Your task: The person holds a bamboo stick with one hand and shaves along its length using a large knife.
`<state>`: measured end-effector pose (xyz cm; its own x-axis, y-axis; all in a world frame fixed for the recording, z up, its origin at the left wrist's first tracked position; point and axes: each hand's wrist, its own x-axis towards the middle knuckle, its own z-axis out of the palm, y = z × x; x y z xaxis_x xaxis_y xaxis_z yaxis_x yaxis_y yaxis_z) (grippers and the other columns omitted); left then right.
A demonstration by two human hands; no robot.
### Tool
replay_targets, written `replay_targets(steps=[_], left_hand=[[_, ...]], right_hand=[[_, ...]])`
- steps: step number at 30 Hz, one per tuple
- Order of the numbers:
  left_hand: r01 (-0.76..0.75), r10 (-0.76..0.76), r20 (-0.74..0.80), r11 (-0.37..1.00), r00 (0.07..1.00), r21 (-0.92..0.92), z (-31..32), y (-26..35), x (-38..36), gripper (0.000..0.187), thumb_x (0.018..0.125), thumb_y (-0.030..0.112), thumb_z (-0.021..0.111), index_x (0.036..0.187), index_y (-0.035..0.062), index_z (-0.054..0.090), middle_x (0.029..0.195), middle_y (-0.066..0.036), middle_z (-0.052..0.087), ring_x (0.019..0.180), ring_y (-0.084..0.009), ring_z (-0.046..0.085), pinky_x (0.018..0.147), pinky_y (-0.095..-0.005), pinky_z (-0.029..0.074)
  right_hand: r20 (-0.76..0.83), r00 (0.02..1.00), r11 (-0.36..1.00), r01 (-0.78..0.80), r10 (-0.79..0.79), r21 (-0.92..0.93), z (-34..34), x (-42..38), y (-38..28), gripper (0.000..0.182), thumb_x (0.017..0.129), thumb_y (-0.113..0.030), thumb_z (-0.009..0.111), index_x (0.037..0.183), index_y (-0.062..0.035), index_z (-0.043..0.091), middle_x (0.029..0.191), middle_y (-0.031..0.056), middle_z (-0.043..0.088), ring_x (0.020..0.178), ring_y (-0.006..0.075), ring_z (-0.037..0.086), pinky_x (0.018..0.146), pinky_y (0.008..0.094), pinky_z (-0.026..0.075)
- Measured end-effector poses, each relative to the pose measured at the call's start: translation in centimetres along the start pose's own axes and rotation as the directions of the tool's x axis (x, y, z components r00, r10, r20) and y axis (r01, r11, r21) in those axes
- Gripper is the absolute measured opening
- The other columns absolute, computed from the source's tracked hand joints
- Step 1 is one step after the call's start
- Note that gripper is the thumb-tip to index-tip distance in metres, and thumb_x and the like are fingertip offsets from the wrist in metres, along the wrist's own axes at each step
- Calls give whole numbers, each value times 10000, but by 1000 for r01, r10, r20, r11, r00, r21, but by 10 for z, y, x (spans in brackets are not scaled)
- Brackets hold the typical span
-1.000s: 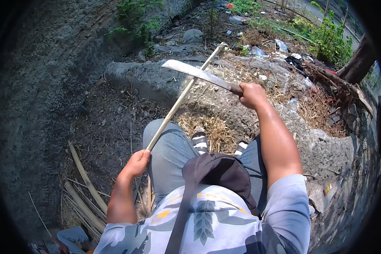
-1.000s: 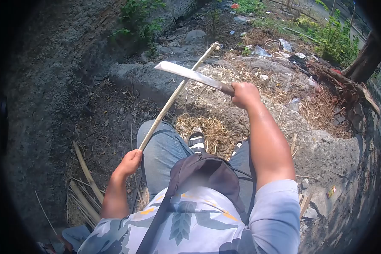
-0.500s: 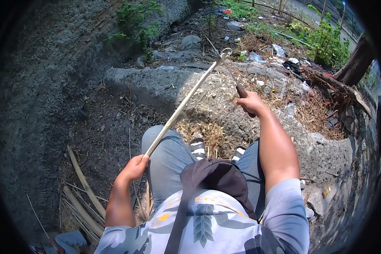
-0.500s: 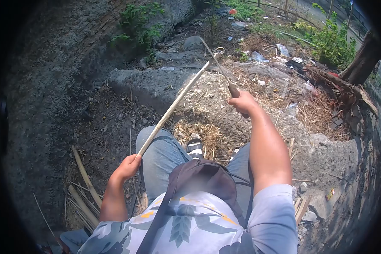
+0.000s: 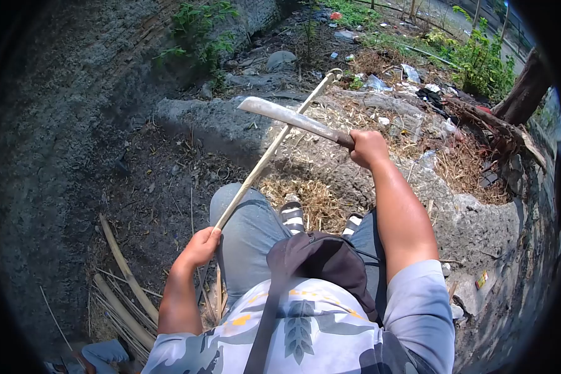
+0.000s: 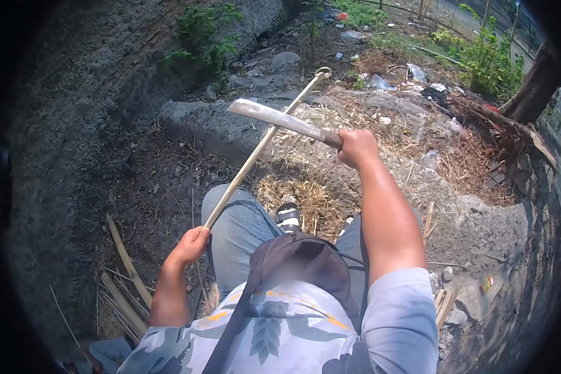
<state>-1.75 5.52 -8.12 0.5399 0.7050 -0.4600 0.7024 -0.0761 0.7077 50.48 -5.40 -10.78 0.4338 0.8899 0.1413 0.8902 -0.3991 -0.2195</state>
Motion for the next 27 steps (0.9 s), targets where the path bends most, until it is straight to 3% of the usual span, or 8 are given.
replay_targets(steps=[2,4,5,9,11,21,23,27], left_hand=[[-27,27,-1,999,1000,35,-1,2,1,422,1118,395,485,884,58,585,738,40,506,648,-89,439,578,-308,406],[-21,21,-2,999,1000,-36,-1,-1,1,421,1118,400,488,877,67,576,735,46,499,644,-85,430,570,-302,395],[2,-1,5,992,1000,-124,2,-8,1,419,1118,403,489,874,72,572,733,48,495,641,-83,425,567,-298,389],[4,0,17,980,1000,-200,3,-11,3,414,1118,411,491,865,90,553,729,58,480,632,-76,412,556,-281,369],[10,-3,44,985,999,-173,4,-9,7,416,1121,410,481,863,91,553,728,56,484,625,-77,420,553,-280,378],[6,1,35,983,999,-182,1,-16,5,430,1125,416,468,866,83,550,719,54,479,620,-78,412,545,-285,372],[6,2,45,984,999,-179,1,-16,6,430,1124,419,470,869,82,553,718,53,481,622,-78,414,547,-284,373],[60,-49,61,979,997,-194,-1,-5,4,436,1124,417,468,860,82,558,713,49,487,621,-79,422,552,-283,378]], right_hand=[[131,862,816,-506,489,278,8,5,15,274,792,-242,718,1032,-109,724,967,163,763,919,380,717,856,493,545],[273,660,424,-692,700,584,52,18,60,301,813,-248,767,932,20,703,859,156,728,672,245,696,613,422,531],[351,542,224,-733,764,643,87,25,99,230,862,-192,737,901,23,666,765,97,655,545,194,599,513,376,485],[565,490,-167,-639,664,751,55,-3,119,98,931,-117,647,924,-34,596,683,27,526,501,140,485,470,318,444],[525,507,-172,-587,683,791,48,2,108,126,941,-163,652,894,-61,597,664,1,532,531,134,511,498,301,436],[95,956,447,-216,276,868,4,15,23,260,832,-258,785,880,-34,663,704,24,635,597,155,589,572,351,461],[-7,985,786,-134,174,604,-17,2,-12,238,818,-248,758,932,-55,679,792,117,715,723,262,685,696,407,524],[88,967,953,217,-240,211,-32,-13,-56,178,802,-202,704,942,-92,707,867,186,736,885,376,723,791,484,569]])
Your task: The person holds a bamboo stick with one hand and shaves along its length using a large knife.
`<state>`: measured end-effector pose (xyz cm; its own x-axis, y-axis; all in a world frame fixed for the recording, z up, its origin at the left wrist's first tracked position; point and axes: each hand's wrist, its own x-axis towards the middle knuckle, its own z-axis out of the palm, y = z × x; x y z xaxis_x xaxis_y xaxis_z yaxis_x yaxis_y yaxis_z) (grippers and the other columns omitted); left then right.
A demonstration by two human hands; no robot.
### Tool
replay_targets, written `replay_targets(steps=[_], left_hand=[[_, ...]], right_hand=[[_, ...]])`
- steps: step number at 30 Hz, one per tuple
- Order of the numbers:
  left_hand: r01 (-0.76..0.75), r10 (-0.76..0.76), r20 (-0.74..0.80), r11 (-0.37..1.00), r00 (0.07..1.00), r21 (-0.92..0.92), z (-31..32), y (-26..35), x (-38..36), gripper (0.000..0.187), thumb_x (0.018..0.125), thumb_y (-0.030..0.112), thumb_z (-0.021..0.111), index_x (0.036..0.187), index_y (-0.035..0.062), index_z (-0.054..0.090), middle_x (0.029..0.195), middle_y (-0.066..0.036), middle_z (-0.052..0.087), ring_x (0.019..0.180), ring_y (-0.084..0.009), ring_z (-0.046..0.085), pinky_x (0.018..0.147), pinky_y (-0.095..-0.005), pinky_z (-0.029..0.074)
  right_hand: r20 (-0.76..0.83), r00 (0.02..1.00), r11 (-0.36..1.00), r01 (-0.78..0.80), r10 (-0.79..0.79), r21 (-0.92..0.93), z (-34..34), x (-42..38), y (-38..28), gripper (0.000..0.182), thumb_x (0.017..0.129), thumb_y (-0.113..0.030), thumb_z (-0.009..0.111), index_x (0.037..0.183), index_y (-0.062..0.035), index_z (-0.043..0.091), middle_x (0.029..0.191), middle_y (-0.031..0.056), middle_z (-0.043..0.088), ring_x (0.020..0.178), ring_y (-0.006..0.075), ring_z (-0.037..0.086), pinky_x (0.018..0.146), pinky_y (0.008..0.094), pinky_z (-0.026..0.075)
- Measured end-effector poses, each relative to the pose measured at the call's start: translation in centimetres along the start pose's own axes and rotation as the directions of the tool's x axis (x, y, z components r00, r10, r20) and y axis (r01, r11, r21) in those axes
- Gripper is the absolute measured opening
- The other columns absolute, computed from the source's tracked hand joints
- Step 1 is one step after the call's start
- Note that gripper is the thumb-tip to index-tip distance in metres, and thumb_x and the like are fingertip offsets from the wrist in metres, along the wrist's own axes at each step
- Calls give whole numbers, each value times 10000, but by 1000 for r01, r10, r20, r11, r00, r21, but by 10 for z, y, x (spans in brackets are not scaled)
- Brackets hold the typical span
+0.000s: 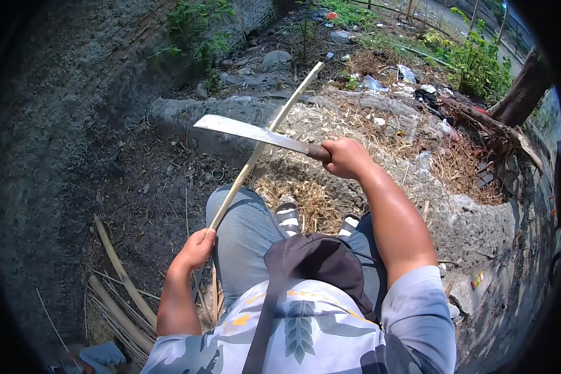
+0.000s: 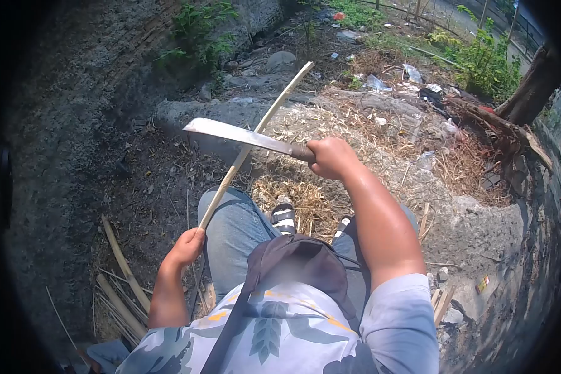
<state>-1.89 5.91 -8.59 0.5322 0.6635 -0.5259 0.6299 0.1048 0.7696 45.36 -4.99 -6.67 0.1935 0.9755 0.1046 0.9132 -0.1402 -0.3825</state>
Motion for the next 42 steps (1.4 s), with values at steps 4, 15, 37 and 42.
replay_targets(steps=[4,15,37,42], left_hand=[[-57,58,-29,997,998,50,-2,-8,1,438,1125,413,466,852,84,559,705,48,488,614,-80,426,553,-285,382],[-5,5,-14,1000,1000,31,1,3,0,423,1124,426,453,854,112,540,665,55,460,550,-78,410,492,-274,346],[4,-4,-14,999,1000,-45,10,18,-15,432,1123,411,469,862,87,585,656,45,453,573,-78,392,520,-266,327],[-54,53,-28,998,998,-14,8,10,-19,441,1124,414,468,849,86,576,697,39,482,609,-87,410,548,-281,356]], right_hand=[[169,985,993,38,-19,-111,19,6,-8,209,765,-203,719,956,-119,709,933,161,742,954,365,722,864,477,570],[100,920,893,-393,380,218,23,5,54,278,778,-206,671,1013,-71,734,979,209,746,961,388,714,875,475,553],[205,976,994,-85,71,61,-3,-2,-18,206,807,-180,677,998,-116,718,986,186,741,995,377,712,889,499,555],[162,978,987,147,-134,-66,12,-4,-29,168,796,-178,683,952,-132,725,923,157,745,916,379,719,838,504,563]])
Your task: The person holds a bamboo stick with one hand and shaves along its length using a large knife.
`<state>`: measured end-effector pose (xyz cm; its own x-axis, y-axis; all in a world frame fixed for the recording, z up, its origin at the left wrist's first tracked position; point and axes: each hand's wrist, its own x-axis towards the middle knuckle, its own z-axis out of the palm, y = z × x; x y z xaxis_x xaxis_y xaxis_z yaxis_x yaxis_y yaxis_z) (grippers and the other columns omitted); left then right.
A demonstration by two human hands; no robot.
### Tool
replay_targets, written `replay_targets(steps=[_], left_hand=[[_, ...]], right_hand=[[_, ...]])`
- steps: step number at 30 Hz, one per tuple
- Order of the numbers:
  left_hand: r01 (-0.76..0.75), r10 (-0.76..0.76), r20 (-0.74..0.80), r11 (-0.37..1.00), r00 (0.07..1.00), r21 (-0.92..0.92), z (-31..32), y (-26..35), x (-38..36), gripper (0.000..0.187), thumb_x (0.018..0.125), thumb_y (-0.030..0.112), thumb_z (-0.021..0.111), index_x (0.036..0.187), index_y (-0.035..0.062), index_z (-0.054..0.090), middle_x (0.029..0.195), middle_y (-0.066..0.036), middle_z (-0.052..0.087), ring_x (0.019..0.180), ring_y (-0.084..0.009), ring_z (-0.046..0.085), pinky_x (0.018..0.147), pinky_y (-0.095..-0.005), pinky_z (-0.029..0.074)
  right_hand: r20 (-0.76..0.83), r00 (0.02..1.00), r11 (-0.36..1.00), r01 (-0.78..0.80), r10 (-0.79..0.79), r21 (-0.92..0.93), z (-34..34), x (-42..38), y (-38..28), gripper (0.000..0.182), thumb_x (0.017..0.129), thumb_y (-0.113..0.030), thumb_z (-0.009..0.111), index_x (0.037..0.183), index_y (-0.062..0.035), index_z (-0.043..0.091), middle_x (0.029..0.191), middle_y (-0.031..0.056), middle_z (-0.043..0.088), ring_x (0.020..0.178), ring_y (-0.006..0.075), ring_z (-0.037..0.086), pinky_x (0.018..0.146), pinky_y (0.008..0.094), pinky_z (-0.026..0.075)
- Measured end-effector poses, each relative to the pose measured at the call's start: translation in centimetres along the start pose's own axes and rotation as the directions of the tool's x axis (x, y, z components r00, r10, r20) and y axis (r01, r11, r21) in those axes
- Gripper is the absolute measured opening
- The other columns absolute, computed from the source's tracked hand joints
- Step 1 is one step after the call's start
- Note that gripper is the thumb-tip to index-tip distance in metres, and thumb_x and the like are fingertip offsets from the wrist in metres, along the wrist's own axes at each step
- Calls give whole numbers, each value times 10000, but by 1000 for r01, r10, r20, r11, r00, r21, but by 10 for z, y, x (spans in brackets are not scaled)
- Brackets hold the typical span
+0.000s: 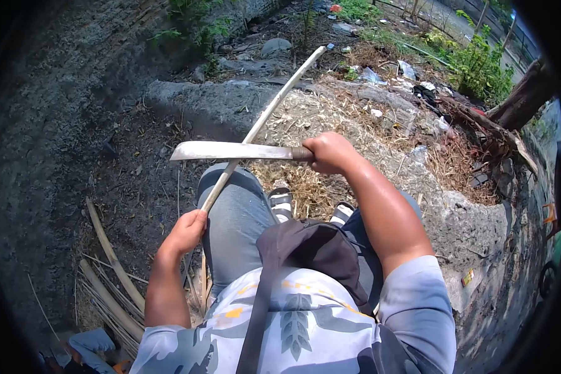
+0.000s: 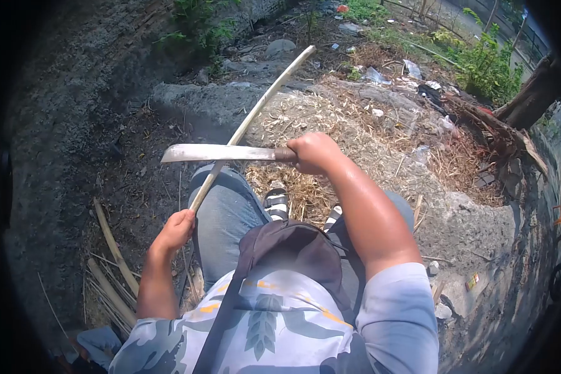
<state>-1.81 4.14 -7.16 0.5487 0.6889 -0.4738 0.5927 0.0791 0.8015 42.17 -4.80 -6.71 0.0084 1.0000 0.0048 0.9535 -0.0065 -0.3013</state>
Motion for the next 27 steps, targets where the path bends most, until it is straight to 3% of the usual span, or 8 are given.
replay_targets(steps=[4,5,8,12,17,20,22,27], left_hand=[[-45,46,-12,997,999,63,-3,-1,-3,437,1124,408,470,846,86,567,713,36,489,615,-88,417,556,-277,366],[-48,49,-15,994,999,94,-5,2,-3,435,1124,405,470,844,86,565,715,36,490,617,-88,419,558,-276,369],[57,-55,37,997,998,-58,-4,14,-7,436,1125,405,469,837,89,555,708,37,484,620,-87,419,564,-273,370],[29,-27,32,998,999,-47,-2,4,-5,439,1128,404,462,830,94,548,700,44,475,617,-83,411,560,-274,365],[-7,7,16,1000,1000,-12,-2,2,-6,439,1129,401,461,827,93,546,698,50,470,618,-82,415,562,-277,372],[-36,36,-11,999,999,39,1,6,-11,442,1129,402,461,835,85,551,705,48,478,626,-86,430,571,-282,388],[-80,92,-50,977,995,199,2,11,-11,442,1129,403,459,843,80,557,714,45,488,632,-88,437,577,-283,398],[11,-9,-13,984,1000,179,-8,22,-10,440,1129,403,455,857,74,564,733,38,506,643,-92,449,589,-281,411]], right_hand=[[32,910,880,-409,414,242,1,-1,60,219,785,-190,675,982,-107,722,940,180,743,925,398,705,845,483,552],[-50,903,861,-388,426,330,18,-1,80,174,752,-171,671,890,-67,685,798,173,699,769,368,677,728,458,514],[-85,915,880,-349,395,322,19,-1,75,202,748,-180,681,901,-47,682,805,192,702,786,375,682,743,462,521],[15,941,874,-321,339,366,-13,-7,27,235,781,-148,658,998,-73,710,937,202,735,925,403,710,849,493,549],[-30,1000,999,-8,7,-43,-17,-9,-3,207,779,-172,708,971,-95,700,935,163,738,908,378,716,828,480,573],[-87,982,986,-166,166,5,-5,2,32,179,788,-167,686,953,-100,693,906,160,734,915,376,717,830,483,569],[-10,880,823,-440,475,359,-3,1,61,247,790,-162,649,1021,-133,732,943,177,748,949,372,720,855,481,558],[-27,874,847,-462,486,264,-2,-5,65,283,788,-173,643,1052,-132,737,981,182,751,971,388,714,875,486,549]])
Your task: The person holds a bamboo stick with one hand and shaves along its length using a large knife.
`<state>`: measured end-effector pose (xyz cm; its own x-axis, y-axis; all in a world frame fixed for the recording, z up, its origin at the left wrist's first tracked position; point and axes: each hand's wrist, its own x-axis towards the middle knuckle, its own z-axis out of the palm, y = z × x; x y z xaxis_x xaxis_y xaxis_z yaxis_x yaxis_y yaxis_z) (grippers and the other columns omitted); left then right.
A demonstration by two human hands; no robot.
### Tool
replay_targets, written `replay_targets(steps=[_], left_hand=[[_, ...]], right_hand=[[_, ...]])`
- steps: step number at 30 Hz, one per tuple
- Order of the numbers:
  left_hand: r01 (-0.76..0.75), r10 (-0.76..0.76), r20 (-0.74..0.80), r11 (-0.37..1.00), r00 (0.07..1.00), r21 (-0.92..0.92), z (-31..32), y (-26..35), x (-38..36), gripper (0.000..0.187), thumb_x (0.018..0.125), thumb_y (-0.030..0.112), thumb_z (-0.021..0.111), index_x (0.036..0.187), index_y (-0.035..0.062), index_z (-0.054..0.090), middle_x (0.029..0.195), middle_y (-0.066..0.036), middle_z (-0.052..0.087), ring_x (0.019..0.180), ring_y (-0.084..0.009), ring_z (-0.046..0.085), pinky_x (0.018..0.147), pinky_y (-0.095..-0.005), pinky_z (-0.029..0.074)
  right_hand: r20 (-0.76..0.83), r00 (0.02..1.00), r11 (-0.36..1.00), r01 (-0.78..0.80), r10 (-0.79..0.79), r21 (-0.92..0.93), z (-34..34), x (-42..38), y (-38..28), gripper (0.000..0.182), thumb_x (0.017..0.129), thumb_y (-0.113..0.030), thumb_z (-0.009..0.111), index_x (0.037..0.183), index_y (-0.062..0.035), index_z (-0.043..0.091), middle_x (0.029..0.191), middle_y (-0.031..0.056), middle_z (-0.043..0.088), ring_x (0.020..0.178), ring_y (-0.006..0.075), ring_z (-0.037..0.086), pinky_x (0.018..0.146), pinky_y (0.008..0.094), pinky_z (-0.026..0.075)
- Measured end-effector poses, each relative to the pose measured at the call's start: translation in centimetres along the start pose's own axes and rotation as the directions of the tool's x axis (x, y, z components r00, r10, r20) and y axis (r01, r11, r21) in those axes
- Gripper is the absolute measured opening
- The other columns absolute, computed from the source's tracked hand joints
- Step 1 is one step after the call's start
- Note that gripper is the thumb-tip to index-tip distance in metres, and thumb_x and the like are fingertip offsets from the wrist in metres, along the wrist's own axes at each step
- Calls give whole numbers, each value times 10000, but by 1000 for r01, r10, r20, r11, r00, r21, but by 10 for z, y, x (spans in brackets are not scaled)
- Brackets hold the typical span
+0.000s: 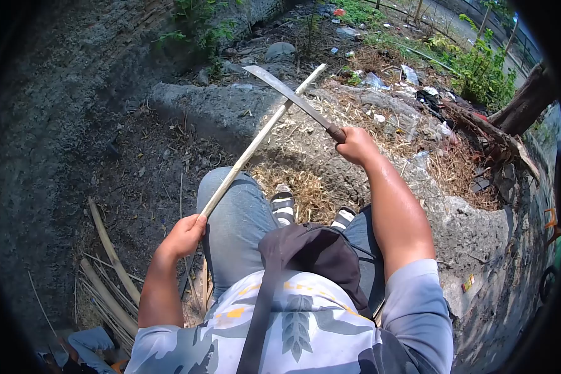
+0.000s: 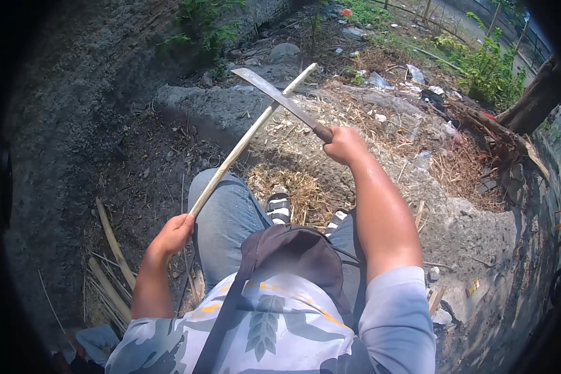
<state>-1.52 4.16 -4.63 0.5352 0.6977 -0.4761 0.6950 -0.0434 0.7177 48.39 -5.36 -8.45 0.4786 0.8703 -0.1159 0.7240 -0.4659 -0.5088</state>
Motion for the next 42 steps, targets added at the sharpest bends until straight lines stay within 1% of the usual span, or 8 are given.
replay_targets(steps=[4,11,16,19,24,33,37,42], left_hand=[[45,-42,39,996,998,-81,4,-1,0,441,1130,405,453,858,76,563,729,36,506,642,-93,448,591,-279,411],[-48,52,-65,997,997,58,7,-6,-2,454,1128,394,457,862,48,581,730,16,536,661,-106,479,611,-304,435],[-9,18,-78,994,997,112,4,5,-8,452,1123,389,475,884,25,595,740,9,544,688,-126,490,640,-322,445],[-23,33,-56,985,998,171,-2,16,-8,446,1121,392,475,880,35,593,741,16,539,674,-121,488,620,-321,441],[-83,88,-43,992,995,95,3,2,1,451,1124,405,458,849,66,572,722,28,517,630,-96,469,570,-300,425],[-87,87,-66,996,994,-6,6,-22,6,447,1121,420,470,846,80,564,706,42,500,598,-76,434,532,-273,380],[-111,112,-64,994,992,12,6,-16,8,442,1120,423,474,846,87,556,702,47,497,579,-69,424,510,-269,362],[-21,21,0,998,1000,-66,1,-6,2,440,1119,429,475,850,90,556,691,47,495,566,-68,425,501,-266,359]], right_hand=[[30,988,988,149,-150,30,-6,-16,-27,269,791,-172,654,1043,-119,730,974,199,743,970,402,708,883,495,551],[26,823,787,551,-567,-276,5,-30,-59,160,764,-195,714,915,-143,707,829,143,727,857,386,711,815,517,565],[-109,983,988,-147,151,47,5,17,15,269,814,-204,670,1048,-86,733,1022,195,755,1013,376,718,904,486,549],[-86,969,968,-219,230,121,4,12,37,315,801,-211,672,1074,-66,733,1023,208,752,1009,374,722,918,473,548],[-22,1000,991,-10,13,137,7,0,7,314,791,-216,668,1069,-82,726,977,225,745,956,398,719,876,483,555],[41,918,883,391,-394,-262,3,-14,-47,235,767,-181,706,1001,-157,711,907,120,749,893,380,724,825,487,575],[14,1000,1000,21,-21,5,6,8,-9,222,791,-186,661,999,-143,725,992,174,749,980,381,709,882,496,556],[-40,998,999,54,-54,5,12,4,-4,265,795,-190,655,1043,-119,716,998,194,746,984,397,707,898,500,548]])
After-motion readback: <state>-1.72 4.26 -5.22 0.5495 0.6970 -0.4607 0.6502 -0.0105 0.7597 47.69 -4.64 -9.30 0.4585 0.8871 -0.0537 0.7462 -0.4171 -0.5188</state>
